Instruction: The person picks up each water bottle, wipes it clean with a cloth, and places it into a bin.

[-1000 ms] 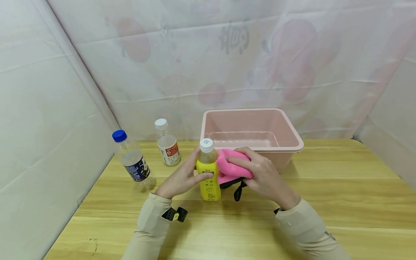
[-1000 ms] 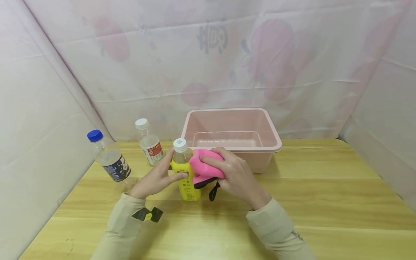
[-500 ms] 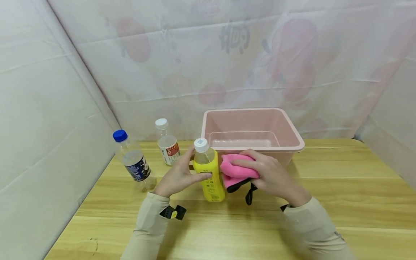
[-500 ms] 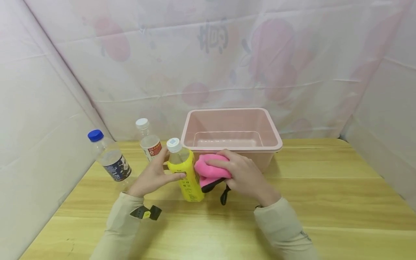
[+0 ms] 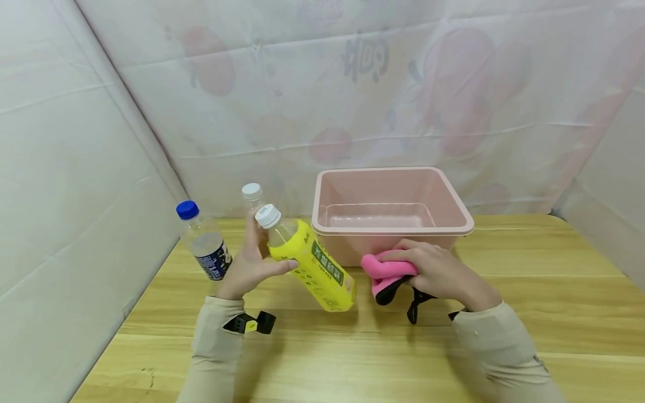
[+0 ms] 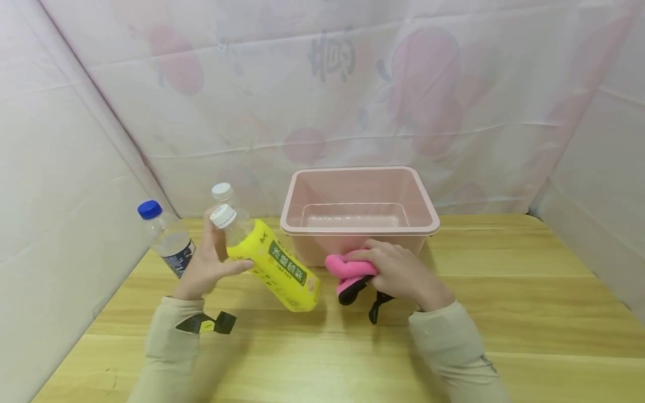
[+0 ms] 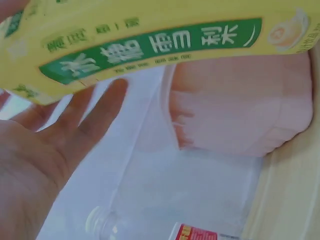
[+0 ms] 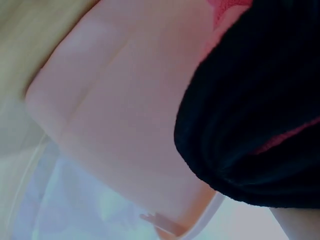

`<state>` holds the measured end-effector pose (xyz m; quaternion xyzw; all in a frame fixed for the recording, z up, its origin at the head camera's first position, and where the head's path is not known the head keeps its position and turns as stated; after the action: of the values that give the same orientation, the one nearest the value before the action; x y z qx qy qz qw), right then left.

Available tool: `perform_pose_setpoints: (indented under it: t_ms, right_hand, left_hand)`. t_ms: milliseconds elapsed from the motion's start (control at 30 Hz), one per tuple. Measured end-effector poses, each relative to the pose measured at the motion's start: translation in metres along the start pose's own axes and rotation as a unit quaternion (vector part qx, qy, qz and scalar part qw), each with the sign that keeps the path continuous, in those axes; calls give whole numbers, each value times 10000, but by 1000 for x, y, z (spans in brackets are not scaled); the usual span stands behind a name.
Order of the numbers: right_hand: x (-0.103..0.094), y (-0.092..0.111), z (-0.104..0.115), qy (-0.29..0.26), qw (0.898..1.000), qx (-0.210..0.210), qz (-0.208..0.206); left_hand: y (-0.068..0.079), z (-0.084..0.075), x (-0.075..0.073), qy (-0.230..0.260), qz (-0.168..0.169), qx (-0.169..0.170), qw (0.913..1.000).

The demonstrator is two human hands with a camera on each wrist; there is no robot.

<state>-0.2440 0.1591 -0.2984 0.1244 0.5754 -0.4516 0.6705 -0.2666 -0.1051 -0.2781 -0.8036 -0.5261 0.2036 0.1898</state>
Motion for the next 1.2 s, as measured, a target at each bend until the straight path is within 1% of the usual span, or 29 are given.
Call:
perform_pose_setpoints:
  t_ms: [67,133,267,367,433,533,733,833,1000,1100,1200]
  right_hand:
    - [2,0,-2,29,10000,12,81]
    - [4,1,-4,37,9999,9,134]
    - [7,1,-8,13,9997,-12,232]
    - [10,2,-11,2,9996,-19,288]
    - [12,1,-14,-5,9995,-45,313]
    - [14,1,-16,-2,9994,-98,322]
    - [17,2,-20,-15,9995,-97,312]
    - [18,3,-21,-44,9994,-21,342]
    - [17,3,-21,-86,9995,-90,298]
    - [16,2,-21,-61,9996,-73,255]
    - [17,2,-21,-109,9995,35,280]
  left_hand:
    - [1,-5,-4,205,-26,316,9993]
    - [2,-8,-8,262,-60,579,9980]
    - [1,-13,-10,439,-131,944,9945]
    - [-1,-18,-11,595,-326,1185,9906]
    - [-2,-21,-12,697,-520,1344,9871]
    - [-3,-23,-14,957,-758,1483,9814]
    - [-6,-19,-14,1199,-1267,1632,9710]
    - [-10,-12,-14,1284,-1518,1549,9677]
    - [-14,1,-14,1450,-1925,1352,9611]
    - [-16,8,-15,1362,-2198,1365,9563]
    - [-18,14,-17,982,-2559,1279,9531]
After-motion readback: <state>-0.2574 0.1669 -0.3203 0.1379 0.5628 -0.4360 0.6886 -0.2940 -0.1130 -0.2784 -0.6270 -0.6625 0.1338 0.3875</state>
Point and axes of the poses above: each hand's wrist, its own y-axis away from the middle knuckle, its own x-axis out of the palm, z = x × y, the point moved 8 cm from there along -y, towards the middle knuckle, and after that the axes turned 4 degrees about -z, right-handed, at the moved point
